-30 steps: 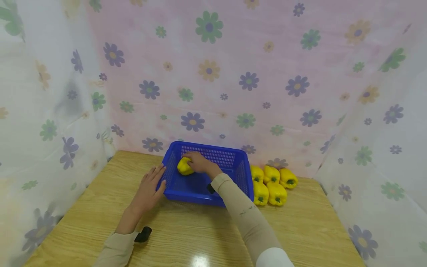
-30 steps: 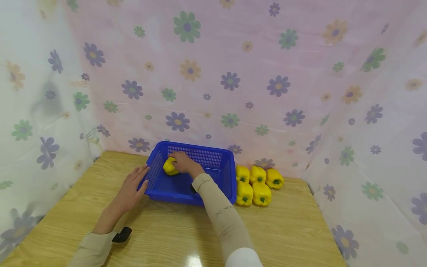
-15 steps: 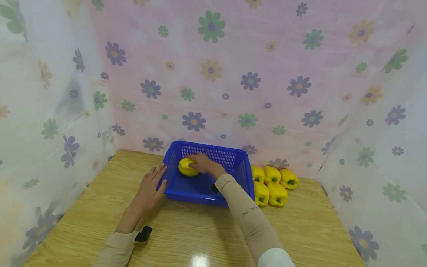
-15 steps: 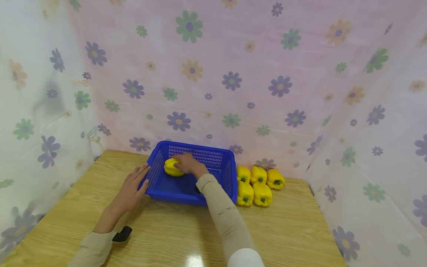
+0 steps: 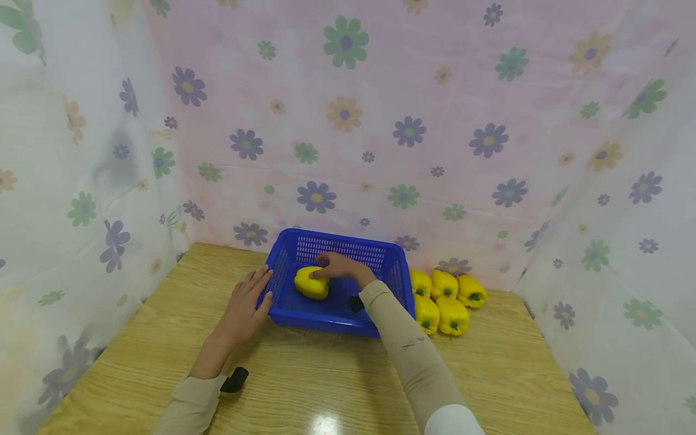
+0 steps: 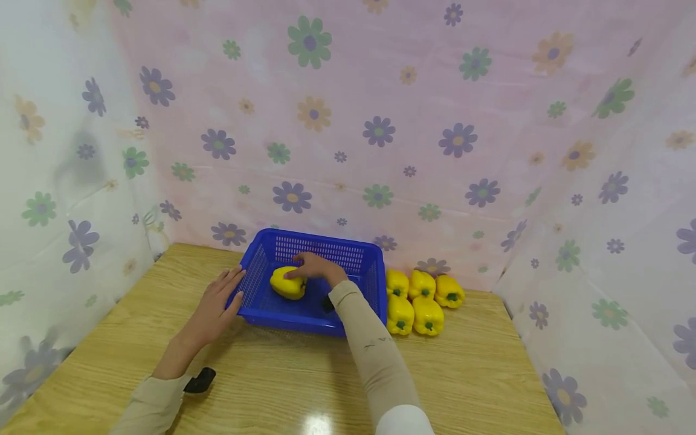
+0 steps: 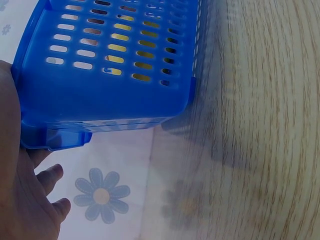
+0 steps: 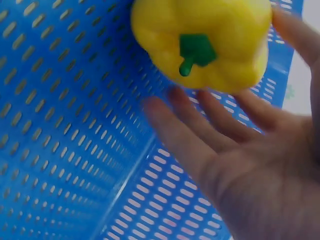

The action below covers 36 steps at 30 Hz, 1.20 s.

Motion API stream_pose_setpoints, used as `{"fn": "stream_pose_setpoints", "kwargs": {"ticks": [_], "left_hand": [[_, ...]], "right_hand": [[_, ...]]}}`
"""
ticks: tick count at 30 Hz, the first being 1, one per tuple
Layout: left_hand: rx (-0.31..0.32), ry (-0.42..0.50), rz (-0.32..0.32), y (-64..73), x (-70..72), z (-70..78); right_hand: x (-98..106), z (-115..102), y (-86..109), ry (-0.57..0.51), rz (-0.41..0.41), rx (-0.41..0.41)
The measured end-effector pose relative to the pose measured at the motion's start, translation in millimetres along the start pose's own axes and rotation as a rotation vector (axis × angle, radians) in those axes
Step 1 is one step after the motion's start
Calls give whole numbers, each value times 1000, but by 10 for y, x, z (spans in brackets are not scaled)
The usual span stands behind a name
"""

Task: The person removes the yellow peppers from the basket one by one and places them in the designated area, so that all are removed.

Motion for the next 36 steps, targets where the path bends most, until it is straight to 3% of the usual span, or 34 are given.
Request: {"fn": "stream_pose_setpoints", "kwargs": {"ticks": [4,8,16,22,29,36], "left_hand": [[6,-3,-1,-2,4,-2],[10,-5,-3,-1,4,1],[11,-5,-7,-3,4,10],[9,11,-7,-5,9,11],[11,21,-13,-5,20,22],[12,14,-17,-5,19,27]], "right_hand": [[-30,44,68,-141,-153,-117],[-50,71,113,-248,-230,-148],[-38,177,140,-187,-177,-157],[5,239,142,-247,-138,-136],[45,221,205,-344,-210,-123],[47,186,244,-364,-272,-124]]}}
Point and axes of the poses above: each hand's wrist, its own y-axis away from the middle knuckle, its own x-axis out of the back of the hand, z = x × y, the point moved 3 cm from there along -y, towards the middle knuckle, and after that the axes turned 13 degrees about -y, right-handed, at the moved point
